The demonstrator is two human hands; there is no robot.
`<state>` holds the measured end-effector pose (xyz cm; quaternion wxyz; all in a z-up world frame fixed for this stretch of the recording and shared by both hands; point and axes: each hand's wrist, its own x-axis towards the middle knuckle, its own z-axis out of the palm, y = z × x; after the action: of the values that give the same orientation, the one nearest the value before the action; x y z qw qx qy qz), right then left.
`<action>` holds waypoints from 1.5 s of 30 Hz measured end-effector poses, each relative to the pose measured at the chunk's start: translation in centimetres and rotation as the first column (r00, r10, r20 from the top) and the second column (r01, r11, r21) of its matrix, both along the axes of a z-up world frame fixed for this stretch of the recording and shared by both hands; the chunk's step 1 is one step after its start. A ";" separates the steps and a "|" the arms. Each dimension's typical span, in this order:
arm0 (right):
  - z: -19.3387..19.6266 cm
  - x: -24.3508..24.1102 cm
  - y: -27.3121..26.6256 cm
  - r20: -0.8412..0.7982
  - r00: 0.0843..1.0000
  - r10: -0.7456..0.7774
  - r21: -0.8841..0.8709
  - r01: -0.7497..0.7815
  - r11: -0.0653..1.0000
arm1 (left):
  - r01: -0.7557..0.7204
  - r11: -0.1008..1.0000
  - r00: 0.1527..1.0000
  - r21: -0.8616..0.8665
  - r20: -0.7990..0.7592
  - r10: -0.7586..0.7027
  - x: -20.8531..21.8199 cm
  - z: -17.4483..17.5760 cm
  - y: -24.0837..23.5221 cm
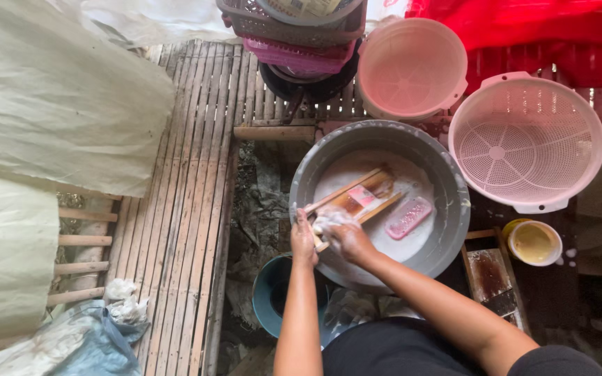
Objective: The person washes a white plastic colander and a wooden grater in a metal basin filled with soapy water. They use a pink scrubbing sponge to clean the items and then rinse them with water from a pink bucket.
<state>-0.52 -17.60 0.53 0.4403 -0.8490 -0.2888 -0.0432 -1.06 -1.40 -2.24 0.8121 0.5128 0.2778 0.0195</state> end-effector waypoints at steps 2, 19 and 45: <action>-1.0 0.8 -0.4 0.155 0.978 -0.138 0.100 0.124 0.987 | 0.001 0.999 1.000 -0.032 0.020 -0.001 0.2 -0.4 -0.6; -2.1 1.9 -8.6 -0.042 0.920 -0.389 -0.247 0.367 0.897 | 0.218 0.753 0.939 0.621 0.078 -0.336 2.5 15.7 -2.3; -7.7 1.5 -14.4 -0.577 0.769 -0.274 -0.537 -0.105 0.837 | -0.058 0.993 0.991 0.105 0.125 0.045 11.6 22.8 -4.5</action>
<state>0.96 -31.98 -7.14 0.2512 -0.9141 -0.0831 0.3074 10.55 -5.94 20.58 0.7979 0.5464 0.2390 0.0869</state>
